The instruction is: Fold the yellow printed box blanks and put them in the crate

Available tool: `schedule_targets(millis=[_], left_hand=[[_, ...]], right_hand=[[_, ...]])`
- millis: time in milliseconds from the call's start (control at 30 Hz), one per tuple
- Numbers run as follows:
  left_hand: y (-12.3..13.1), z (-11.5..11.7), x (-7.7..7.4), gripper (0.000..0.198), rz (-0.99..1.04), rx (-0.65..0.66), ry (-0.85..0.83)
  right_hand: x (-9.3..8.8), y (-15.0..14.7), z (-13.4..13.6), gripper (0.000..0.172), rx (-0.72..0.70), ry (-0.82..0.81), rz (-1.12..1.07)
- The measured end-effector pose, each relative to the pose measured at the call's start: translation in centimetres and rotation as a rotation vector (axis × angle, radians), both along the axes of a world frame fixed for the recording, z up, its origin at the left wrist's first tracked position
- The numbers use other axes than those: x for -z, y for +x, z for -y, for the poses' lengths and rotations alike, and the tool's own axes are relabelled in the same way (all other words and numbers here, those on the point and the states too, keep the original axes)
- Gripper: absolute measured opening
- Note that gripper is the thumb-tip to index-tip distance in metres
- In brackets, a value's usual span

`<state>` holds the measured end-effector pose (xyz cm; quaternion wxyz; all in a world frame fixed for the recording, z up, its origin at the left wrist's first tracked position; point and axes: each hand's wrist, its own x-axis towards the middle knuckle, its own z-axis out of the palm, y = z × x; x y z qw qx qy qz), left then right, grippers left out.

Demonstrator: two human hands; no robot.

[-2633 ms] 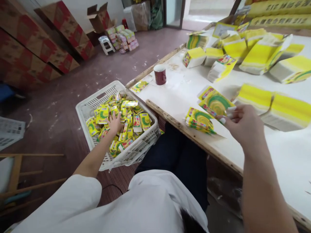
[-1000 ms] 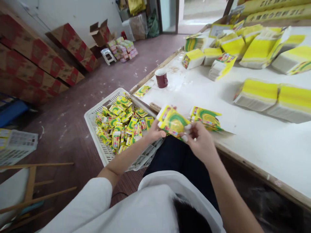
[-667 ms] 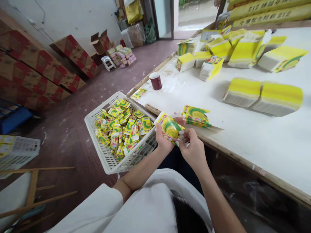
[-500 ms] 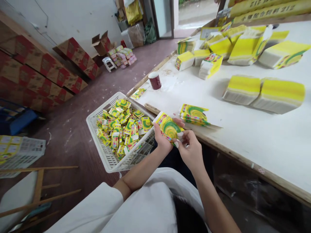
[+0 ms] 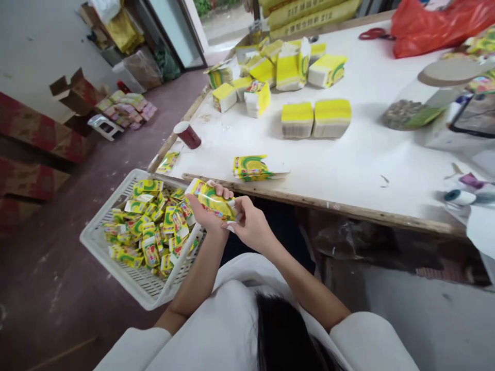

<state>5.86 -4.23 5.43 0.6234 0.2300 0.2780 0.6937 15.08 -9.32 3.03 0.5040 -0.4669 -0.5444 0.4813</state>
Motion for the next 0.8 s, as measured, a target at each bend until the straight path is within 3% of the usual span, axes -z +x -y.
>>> schedule_targets(millis=[300, 500, 633, 700, 800], left_hand=[[0.2, 0.1, 0.8, 0.069, -0.056, -0.001, 0.043], [0.9, 0.4, 1.5, 0.076, -0.144, -0.006, -0.015], [0.9, 0.9, 2.3, 0.052, -0.194, 0.095, -0.11], [0.8, 1.0, 2.8, 0.041, -0.206, 0.065, -0.109], [0.6, 1.0, 3.4, 0.043, -0.199, -0.05, -0.08]], right_hand=[[0.6, 0.3, 0.1, 0.035, -0.072, -0.036, -0.008], [1.1, 1.5, -0.6, 0.039, 0.063, -0.051, -0.134], [1.2, 2.2, -0.9, 0.047, 0.067, -0.051, -0.274], [1.1, 2.2, -0.9, 0.048, 0.058, -0.056, -0.315], [0.9, 1.7, -0.9, 0.047, 0.078, -0.051, -0.361]])
